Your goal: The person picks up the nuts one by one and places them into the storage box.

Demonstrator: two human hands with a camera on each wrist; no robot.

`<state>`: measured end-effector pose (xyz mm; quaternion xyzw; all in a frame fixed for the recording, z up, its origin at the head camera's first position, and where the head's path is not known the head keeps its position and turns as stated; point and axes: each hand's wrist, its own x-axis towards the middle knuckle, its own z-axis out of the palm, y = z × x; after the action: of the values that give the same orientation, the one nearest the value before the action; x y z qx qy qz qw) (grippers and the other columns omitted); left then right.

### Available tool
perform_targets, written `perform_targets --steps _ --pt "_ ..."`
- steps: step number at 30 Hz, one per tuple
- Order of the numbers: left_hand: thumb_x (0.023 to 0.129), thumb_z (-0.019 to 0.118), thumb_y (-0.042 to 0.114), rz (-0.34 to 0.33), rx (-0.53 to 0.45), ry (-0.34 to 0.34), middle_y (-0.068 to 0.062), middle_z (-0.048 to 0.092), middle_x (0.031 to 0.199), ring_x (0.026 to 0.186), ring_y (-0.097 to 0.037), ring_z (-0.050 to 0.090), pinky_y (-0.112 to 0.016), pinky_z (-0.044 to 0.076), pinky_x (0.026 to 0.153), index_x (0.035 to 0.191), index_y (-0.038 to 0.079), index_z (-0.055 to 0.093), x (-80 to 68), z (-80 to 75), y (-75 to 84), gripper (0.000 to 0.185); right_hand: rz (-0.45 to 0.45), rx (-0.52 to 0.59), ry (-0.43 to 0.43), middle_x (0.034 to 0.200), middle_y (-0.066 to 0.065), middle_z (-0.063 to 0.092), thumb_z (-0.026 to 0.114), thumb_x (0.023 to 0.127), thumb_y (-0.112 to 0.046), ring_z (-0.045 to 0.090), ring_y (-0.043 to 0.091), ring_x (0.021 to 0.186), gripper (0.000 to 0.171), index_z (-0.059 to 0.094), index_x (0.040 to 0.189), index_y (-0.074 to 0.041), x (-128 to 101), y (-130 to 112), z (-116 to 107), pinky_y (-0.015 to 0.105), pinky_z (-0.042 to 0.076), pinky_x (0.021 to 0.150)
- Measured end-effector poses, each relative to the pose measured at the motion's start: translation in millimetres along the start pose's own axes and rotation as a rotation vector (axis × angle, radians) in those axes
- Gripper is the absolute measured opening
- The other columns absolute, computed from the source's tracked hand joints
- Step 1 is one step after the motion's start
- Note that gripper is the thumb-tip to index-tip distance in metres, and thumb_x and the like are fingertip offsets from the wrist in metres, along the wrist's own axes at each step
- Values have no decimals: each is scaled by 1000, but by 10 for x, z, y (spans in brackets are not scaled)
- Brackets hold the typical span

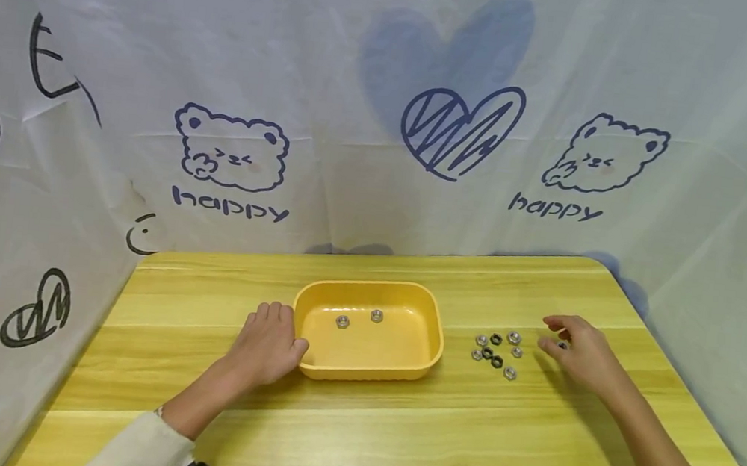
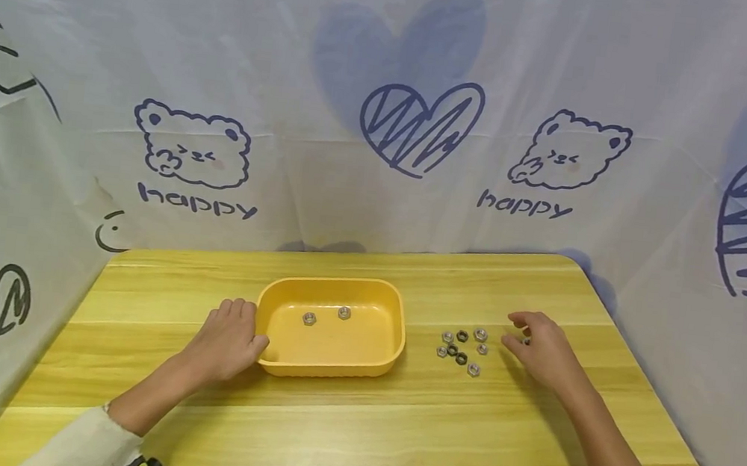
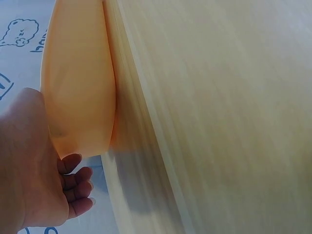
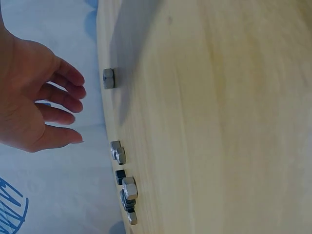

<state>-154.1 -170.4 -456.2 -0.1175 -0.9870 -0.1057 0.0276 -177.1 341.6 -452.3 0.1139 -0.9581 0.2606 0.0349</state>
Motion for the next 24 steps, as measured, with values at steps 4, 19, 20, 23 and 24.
perform_targets --steps 4,19,20,23,24 --pt "92 52 26 1 1 -3 -11 43 87 83 -28 36 -36 29 74 92 2 49 -2 -15 7 25 11 -16 -11 127 35 63 70 97 -17 64 50 111 48 59 134 11 2 25 5 61 54 91" --pt "92 53 26 5 -7 15 -11 43 87 83 -28 37 -36 30 74 94 0 49 -2 -19 -21 26 44 -35 -47 121 37 63 71 93 -14 64 51 106 47 60 128 16 -23 232 6 60 54 88" --pt "91 53 26 4 -8 15 -11 43 87 83 -28 37 -36 29 74 93 0 49 -3 -15 -20 25 45 -40 -47 120 37 64 71 93 -13 64 50 105 47 60 127 16 -22 254 7 59 54 88" --pt "91 53 26 0 -12 10 -11 43 87 83 -28 36 -35 29 74 93 1 49 -5 -9 -11 25 59 -35 -50 115 35 67 71 92 -13 67 48 102 47 60 126 18 -23 311 12 56 56 85" --pt "91 52 26 0 -14 10 -11 43 87 83 -28 37 -35 29 74 93 1 49 -5 -8 -7 25 67 -31 -53 113 34 68 71 93 -14 68 47 101 47 60 126 18 -27 323 11 54 56 84"
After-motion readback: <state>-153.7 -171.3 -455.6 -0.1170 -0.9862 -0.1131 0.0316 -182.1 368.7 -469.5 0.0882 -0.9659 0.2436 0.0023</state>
